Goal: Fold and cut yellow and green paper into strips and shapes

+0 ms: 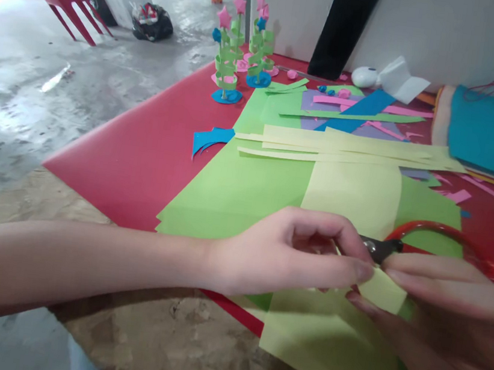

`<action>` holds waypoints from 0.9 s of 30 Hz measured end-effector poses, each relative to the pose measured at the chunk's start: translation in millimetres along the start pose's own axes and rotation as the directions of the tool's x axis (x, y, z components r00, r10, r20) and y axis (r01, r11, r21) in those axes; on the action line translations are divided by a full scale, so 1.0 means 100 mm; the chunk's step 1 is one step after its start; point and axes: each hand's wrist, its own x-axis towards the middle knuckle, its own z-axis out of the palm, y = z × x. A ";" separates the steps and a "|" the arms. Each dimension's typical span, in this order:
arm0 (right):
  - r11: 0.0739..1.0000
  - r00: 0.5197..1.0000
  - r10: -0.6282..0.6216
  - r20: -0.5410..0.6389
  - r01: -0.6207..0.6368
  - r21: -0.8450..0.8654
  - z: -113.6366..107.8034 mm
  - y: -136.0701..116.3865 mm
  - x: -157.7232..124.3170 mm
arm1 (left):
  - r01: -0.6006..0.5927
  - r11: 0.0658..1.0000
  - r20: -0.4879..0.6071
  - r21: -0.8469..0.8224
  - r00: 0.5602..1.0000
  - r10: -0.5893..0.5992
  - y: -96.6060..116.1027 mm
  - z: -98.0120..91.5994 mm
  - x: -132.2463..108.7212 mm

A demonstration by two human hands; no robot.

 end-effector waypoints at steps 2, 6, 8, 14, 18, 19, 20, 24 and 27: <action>0.998 0.998 -0.060 0.035 0.060 0.001 -0.02 0.03 0.01 | 0.003 1.000 -0.001 -0.011 1.000 -0.003 0.00 0.00 0.00; 0.999 0.995 -0.022 0.101 0.025 -0.025 -0.04 0.06 0.03 | -0.009 1.000 -0.009 -0.013 1.000 0.009 -0.01 -0.01 0.00; 0.999 0.996 0.007 0.094 -0.003 -0.041 -0.05 0.03 0.02 | -0.005 1.000 -0.011 -0.013 1.000 0.005 -0.02 -0.01 0.01; 0.987 0.987 0.153 0.056 -0.150 -0.061 -0.02 -0.09 0.00 | 0.006 0.999 0.000 -0.035 1.000 -0.006 -0.01 -0.02 0.00; 0.996 0.994 0.088 0.058 -0.086 -0.028 0.00 -0.09 0.02 | 0.013 0.998 -0.002 -0.060 1.000 -0.013 0.01 -0.01 0.00; 0.996 0.994 0.090 0.056 -0.088 -0.024 0.00 -0.08 0.02 | 0.014 0.998 -0.007 -0.062 1.000 -0.014 0.02 -0.01 -0.01; 0.995 0.993 0.100 0.057 -0.099 -0.021 0.00 -0.08 0.03 | 0.016 0.998 -0.012 -0.062 1.000 -0.017 0.02 -0.01 -0.01; 0.996 0.992 0.086 0.093 -0.082 -0.044 0.01 -0.09 0.03 | 0.024 0.999 -0.034 -0.044 0.999 -0.026 0.03 0.00 -0.01; 0.995 0.990 0.098 0.106 -0.096 -0.027 0.02 -0.09 0.04 | 0.023 0.999 -0.053 -0.033 0.998 -0.025 0.03 0.00 -0.01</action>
